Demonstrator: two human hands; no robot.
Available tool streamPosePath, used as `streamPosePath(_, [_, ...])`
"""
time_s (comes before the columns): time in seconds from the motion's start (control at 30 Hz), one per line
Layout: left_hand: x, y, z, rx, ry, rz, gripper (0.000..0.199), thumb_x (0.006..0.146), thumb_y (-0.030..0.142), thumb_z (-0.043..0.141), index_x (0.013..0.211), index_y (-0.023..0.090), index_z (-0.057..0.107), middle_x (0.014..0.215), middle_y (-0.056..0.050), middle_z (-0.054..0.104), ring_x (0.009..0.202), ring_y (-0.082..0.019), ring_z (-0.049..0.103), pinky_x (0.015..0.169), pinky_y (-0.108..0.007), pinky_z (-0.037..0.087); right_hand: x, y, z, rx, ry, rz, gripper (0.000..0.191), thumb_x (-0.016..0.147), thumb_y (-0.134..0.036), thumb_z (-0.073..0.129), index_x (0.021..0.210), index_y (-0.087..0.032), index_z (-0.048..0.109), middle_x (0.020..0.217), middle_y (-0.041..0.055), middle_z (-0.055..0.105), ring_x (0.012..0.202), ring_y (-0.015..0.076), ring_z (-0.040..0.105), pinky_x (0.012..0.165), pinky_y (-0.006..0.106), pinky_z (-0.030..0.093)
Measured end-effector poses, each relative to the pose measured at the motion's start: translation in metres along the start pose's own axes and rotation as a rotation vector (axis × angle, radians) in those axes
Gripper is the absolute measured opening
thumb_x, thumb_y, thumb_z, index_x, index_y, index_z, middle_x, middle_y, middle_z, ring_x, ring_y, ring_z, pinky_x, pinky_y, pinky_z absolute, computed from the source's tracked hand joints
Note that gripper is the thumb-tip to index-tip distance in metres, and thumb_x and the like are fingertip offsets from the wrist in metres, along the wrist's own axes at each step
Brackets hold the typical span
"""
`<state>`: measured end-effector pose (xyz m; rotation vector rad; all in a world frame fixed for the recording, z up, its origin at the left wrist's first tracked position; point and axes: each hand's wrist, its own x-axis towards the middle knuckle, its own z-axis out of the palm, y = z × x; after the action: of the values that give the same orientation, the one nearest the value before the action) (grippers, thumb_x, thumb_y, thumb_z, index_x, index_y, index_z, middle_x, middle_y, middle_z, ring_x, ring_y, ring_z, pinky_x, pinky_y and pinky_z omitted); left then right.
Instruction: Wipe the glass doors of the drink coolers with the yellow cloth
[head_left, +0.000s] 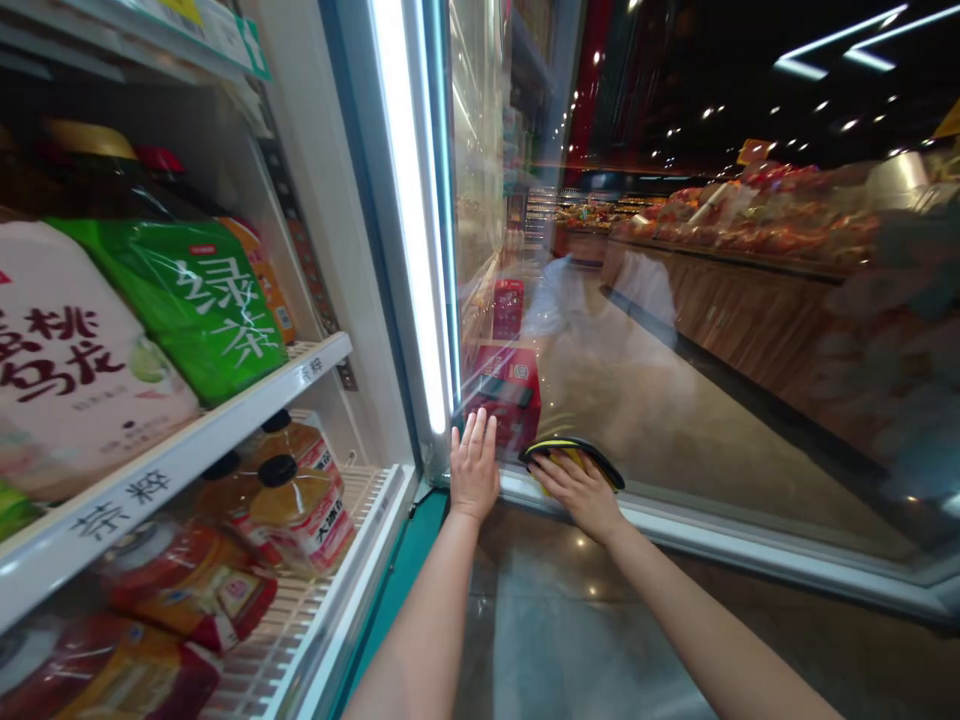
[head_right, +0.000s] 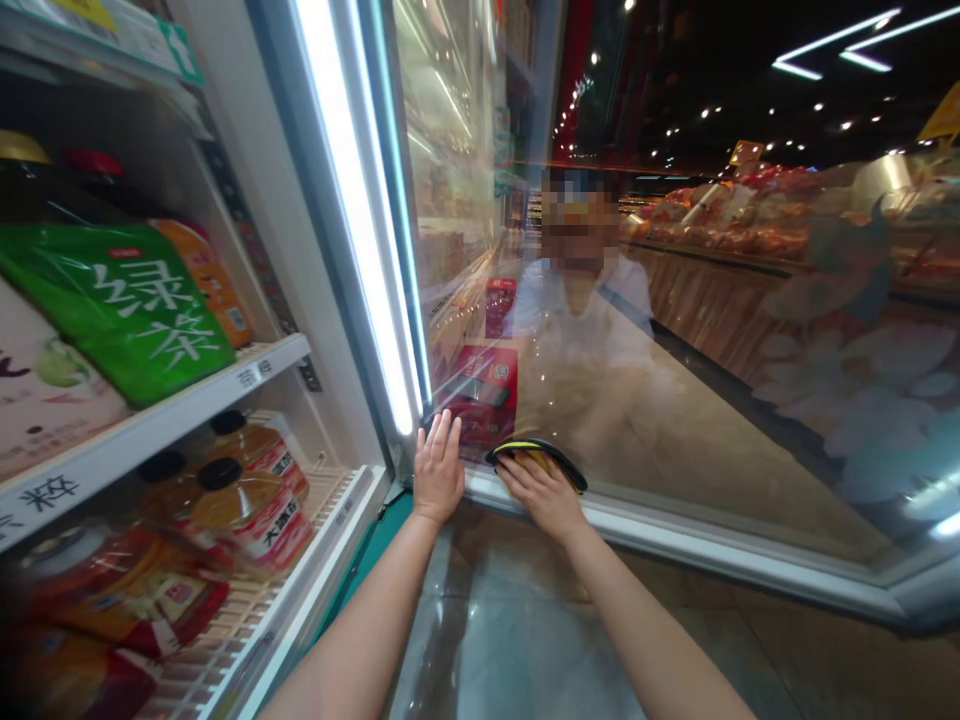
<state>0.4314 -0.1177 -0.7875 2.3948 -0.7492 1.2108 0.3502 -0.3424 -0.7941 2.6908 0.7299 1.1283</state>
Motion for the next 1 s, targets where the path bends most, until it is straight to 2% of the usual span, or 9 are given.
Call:
streamPosePath(0.2, [-0.004, -0.007, -0.003, -0.007, 0.0, -0.009, 0.085, 0.087, 0.001, 0.041, 0.164, 0.018, 0.01, 0.164, -0.015, 0.036, 0.154, -0.027, 0.028, 0.125, -0.053, 0.027, 0.043, -0.018, 0.005, -0.014, 0.114, 0.249, 0.06, 0.098, -0.013, 0.051, 0.151, -0.041, 0.048, 0.154, -0.0045, 0.05, 0.143, 0.0244, 0.047, 0.128, 0.049, 0.016])
streamPosePath(0.3, [-0.004, -0.01, -0.005, -0.009, 0.024, -0.022, 0.08, 0.091, 0.002, 0.037, 0.164, 0.019, 0.009, 0.163, -0.015, 0.038, 0.152, -0.025, 0.033, 0.125, -0.05, 0.03, 0.054, -0.029, 0.019, 0.054, 0.075, 0.09, 0.055, 0.097, -0.013, 0.054, 0.146, -0.037, 0.054, 0.15, -0.0034, 0.056, 0.139, 0.0217, 0.052, 0.126, 0.044, 0.025])
streamPosePath(0.43, [0.001, -0.013, -0.008, -0.009, 0.09, -0.104, 0.074, 0.095, 0.006, 0.037, 0.164, 0.018, 0.014, 0.164, -0.016, 0.036, 0.152, -0.026, 0.035, 0.123, -0.047, 0.034, 0.093, -0.037, 0.032, 0.094, 0.025, -0.138, 0.042, 0.096, -0.018, 0.058, 0.137, -0.029, 0.063, 0.148, -0.0017, 0.06, 0.14, 0.0198, 0.052, 0.121, 0.04, 0.036])
streamPosePath(0.53, [0.005, -0.012, -0.011, -0.006, 0.142, -0.14, 0.069, 0.097, 0.008, 0.038, 0.163, 0.017, 0.019, 0.163, -0.015, 0.037, 0.151, -0.025, 0.036, 0.123, -0.044, 0.035, 0.106, -0.04, 0.032, 0.076, 0.07, -0.101, 0.043, 0.097, -0.021, 0.058, 0.14, -0.027, 0.06, 0.151, -0.0003, 0.056, 0.143, 0.0211, 0.047, 0.122, 0.044, 0.035])
streamPosePath(0.63, [0.01, -0.012, -0.015, -0.009, 0.148, -0.135, 0.066, 0.097, 0.007, 0.036, 0.161, 0.016, 0.024, 0.162, -0.015, 0.04, 0.151, -0.024, 0.037, 0.123, -0.044, 0.035, 0.1, -0.041, 0.029, 0.038, 0.092, -0.01, 0.047, 0.099, -0.021, 0.056, 0.145, -0.027, 0.055, 0.154, 0.0005, 0.053, 0.144, 0.0231, 0.046, 0.125, 0.047, 0.029])
streamPosePath(0.7, [0.013, -0.014, -0.018, -0.015, 0.152, -0.139, 0.065, 0.097, 0.007, 0.036, 0.161, 0.016, 0.025, 0.161, -0.016, 0.041, 0.15, -0.024, 0.038, 0.123, -0.044, 0.034, 0.105, -0.038, 0.026, 0.042, 0.072, -0.082, 0.046, 0.099, -0.019, 0.055, 0.144, -0.028, 0.057, 0.151, 0.0003, 0.056, 0.142, 0.0214, 0.049, 0.125, 0.044, 0.029])
streamPosePath(0.8, [0.019, -0.017, -0.021, -0.023, 0.19, -0.18, 0.064, 0.098, 0.008, 0.035, 0.16, 0.015, 0.026, 0.162, -0.017, 0.039, 0.151, -0.024, 0.037, 0.122, -0.044, 0.036, 0.136, -0.027, 0.011, 0.066, 0.055, -0.191, 0.047, 0.099, -0.019, 0.054, 0.145, -0.028, 0.055, 0.152, 0.0005, 0.055, 0.143, 0.019, 0.047, 0.124, 0.041, 0.029])
streamPosePath(0.9, [0.024, -0.017, -0.022, -0.031, 0.221, -0.189, 0.062, 0.099, 0.008, 0.033, 0.16, 0.016, 0.026, 0.162, -0.017, 0.039, 0.152, -0.023, 0.035, 0.122, -0.044, 0.037, 0.16, -0.02, -0.011, 0.04, 0.119, -0.085, 0.052, 0.101, -0.018, 0.05, 0.151, -0.029, 0.048, 0.158, 0.0008, 0.047, 0.149, 0.0208, 0.038, 0.127, 0.044, 0.022])
streamPosePath(1.0, [0.027, -0.015, -0.021, -0.027, 0.232, -0.174, 0.062, 0.098, 0.008, 0.034, 0.16, 0.015, 0.026, 0.161, -0.017, 0.041, 0.152, -0.023, 0.035, 0.122, -0.044, 0.036, 0.148, -0.021, -0.02, -0.007, 0.177, 0.077, 0.053, 0.102, -0.019, 0.048, 0.153, -0.031, 0.046, 0.158, 0.0002, 0.047, 0.149, 0.0229, 0.038, 0.128, 0.047, 0.012])
